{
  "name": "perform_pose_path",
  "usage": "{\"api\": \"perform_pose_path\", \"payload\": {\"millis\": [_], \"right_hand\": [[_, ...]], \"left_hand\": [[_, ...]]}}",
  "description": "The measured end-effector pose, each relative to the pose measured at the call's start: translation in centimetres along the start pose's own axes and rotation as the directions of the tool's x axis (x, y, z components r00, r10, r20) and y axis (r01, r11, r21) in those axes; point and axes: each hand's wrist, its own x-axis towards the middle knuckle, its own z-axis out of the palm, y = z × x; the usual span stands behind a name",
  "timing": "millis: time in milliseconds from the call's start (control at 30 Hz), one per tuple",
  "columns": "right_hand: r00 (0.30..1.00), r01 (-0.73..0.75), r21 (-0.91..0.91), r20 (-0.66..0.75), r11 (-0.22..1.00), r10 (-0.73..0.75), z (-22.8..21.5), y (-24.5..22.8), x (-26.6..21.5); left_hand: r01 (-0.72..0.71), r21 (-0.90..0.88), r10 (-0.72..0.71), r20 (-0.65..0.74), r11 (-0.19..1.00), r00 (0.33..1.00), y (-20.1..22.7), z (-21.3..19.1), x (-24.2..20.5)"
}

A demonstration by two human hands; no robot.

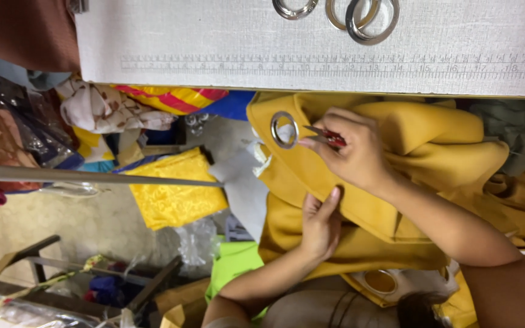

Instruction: Cutting circular holes in yellow fabric to fit metal grommets using small hand snips.

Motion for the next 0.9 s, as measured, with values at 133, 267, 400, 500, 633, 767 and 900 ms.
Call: {"api": "perform_pose_path", "payload": {"millis": [133, 267, 400, 500, 633, 767, 900], "right_hand": [[0.997, 0.017, 0.020, -0.075, 1.000, -0.016, 1.4, 1.2, 0.5], [0.987, 0.074, -0.027, -0.138, 0.997, -0.077, 1.4, 1.6, 0.3], [0.989, 0.102, -0.137, -0.096, 0.985, -0.116, -1.9, -1.0, -1.1], [0.968, 0.238, -0.248, -0.015, 0.939, -0.249, -5.9, -4.0, -3.9], [0.898, 0.366, -0.446, -0.061, 0.817, -0.435, -8.1, -0.8, -11.8], [0.793, 0.375, -0.659, -0.136, 0.652, -0.594, -4.8, 5.0, -17.3], [0.884, 0.257, -0.643, -0.146, 0.721, -0.444, -6.5, 6.4, -19.8]], "left_hand": [[0.102, -0.074, -0.106, -0.064, 0.992, 0.992, 0.6, 0.5, 0.3], [0.300, -0.140, -0.305, -0.020, 0.944, 0.952, -1.2, -0.3, -0.1], [0.382, -0.011, -0.381, 0.035, 0.924, 0.924, -4.4, -5.7, -0.1], [-0.183, 0.568, -0.129, 0.464, 0.802, 0.877, 4.7, -0.6, -3.1], [-0.222, 0.361, 0.013, 0.500, 0.906, 0.866, 5.9, 0.8, -2.4], [0.263, 0.044, -0.246, 0.522, 0.964, 0.817, 4.6, 1.7, -1.4], [0.352, 0.322, -0.464, 0.399, 0.879, 0.791, 2.2, -2.7, 3.4]]}}
